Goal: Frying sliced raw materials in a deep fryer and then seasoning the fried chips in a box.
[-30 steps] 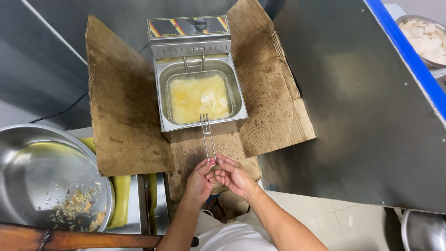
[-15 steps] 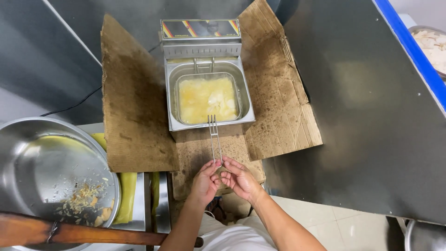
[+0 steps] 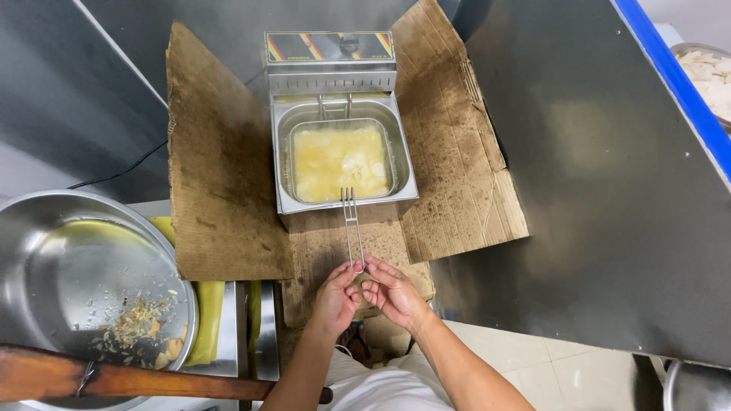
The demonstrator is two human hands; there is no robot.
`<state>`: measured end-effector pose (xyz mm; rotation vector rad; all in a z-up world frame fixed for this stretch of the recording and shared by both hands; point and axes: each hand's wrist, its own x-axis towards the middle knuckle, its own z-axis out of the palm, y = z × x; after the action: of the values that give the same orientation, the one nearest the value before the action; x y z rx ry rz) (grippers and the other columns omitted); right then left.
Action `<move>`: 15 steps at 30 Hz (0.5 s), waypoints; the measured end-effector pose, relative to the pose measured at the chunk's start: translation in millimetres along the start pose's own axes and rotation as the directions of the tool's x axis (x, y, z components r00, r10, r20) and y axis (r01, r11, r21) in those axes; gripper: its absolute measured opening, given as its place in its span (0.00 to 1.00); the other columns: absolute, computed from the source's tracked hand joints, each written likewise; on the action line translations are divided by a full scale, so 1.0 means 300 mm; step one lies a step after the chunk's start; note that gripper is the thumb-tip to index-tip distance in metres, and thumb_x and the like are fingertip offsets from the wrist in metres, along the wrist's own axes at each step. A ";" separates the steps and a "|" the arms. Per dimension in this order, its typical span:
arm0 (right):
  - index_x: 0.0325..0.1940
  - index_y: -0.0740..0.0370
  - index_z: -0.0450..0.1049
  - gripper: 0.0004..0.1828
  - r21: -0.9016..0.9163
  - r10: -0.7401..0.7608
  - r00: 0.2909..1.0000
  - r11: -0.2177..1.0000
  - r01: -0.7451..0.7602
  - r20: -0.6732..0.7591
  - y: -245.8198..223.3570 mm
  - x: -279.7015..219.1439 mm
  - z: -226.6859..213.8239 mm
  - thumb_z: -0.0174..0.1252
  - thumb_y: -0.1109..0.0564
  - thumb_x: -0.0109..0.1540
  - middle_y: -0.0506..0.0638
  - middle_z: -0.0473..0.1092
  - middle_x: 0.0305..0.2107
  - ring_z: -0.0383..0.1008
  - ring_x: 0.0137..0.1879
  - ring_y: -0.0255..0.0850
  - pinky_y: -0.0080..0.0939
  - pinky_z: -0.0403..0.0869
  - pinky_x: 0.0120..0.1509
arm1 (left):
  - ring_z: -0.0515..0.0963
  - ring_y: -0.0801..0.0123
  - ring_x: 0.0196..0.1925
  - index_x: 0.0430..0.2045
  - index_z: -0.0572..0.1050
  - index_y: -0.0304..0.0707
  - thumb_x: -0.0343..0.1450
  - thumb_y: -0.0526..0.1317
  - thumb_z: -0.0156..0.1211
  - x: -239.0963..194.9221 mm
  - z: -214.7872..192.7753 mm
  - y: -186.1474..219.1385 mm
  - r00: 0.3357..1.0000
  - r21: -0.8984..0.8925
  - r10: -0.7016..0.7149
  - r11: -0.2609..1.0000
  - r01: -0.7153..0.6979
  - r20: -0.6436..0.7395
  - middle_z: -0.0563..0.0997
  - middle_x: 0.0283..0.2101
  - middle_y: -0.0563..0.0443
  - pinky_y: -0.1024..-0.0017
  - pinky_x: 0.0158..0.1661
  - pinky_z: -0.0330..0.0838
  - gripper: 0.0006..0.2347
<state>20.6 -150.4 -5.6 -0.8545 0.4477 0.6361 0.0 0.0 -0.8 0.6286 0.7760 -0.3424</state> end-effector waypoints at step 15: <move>0.65 0.61 0.72 0.22 0.006 0.002 1.000 1.000 -0.002 0.000 0.009 0.012 -0.010 0.59 0.57 0.66 0.47 0.79 0.48 0.81 0.36 0.39 0.39 0.84 0.40 | 0.63 0.80 0.23 0.50 0.73 0.46 0.74 0.39 0.62 0.002 -0.008 0.000 1.000 -0.001 0.004 1.000 -0.004 -0.002 0.83 0.47 0.53 0.83 0.26 0.61 0.11</move>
<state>21.1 -150.4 -10.9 -0.8482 0.4502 0.6361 -1.0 1.4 -2.5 0.6298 0.7768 -0.3372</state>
